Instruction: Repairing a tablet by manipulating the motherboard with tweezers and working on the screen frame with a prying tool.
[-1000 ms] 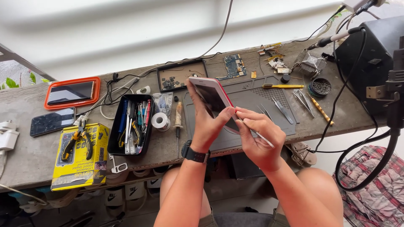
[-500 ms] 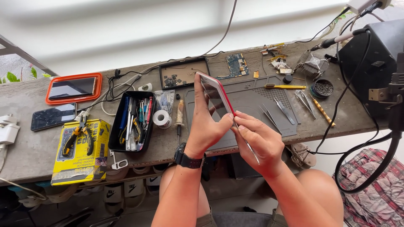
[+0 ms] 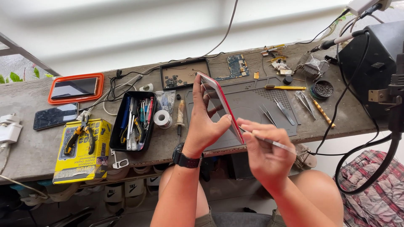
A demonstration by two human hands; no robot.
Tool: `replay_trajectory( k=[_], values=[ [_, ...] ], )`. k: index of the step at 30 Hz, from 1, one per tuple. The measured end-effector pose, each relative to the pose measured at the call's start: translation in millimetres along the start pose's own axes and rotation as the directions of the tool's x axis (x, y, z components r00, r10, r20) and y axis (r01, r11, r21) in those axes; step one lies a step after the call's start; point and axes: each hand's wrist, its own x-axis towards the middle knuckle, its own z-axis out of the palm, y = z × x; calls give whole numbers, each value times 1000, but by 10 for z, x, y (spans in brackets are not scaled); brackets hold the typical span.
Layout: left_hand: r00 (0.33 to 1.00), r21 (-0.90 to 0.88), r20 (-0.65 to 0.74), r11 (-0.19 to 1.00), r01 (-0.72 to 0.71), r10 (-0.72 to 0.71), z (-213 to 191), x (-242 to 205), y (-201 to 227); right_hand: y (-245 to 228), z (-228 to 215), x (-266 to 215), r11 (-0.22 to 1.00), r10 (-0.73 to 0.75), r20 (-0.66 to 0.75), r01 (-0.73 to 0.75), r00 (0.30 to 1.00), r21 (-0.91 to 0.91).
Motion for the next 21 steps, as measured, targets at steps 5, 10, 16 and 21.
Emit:
replay_trajectory(
  k=[5, 10, 16, 21],
  values=[
    [999, -43, 30, 999, -27, 28, -6, -13, 7, 158, 3, 99, 948, 299, -23, -294, 954, 122],
    [999, -32, 34, 999, -13, 15, -36, -27, 10, 205, 44, 75, 874, 465, 8, -460, 885, 154],
    [999, 78, 42, 997, -3, 0, 39, -45, 152, 211, 5, 117, 897, 434, 27, -435, 900, 75],
    [999, 130, 22, 990, -51, 48, 124, -59, 147, 216, 7, 110, 931, 356, 8, -355, 934, 83]
  ],
)
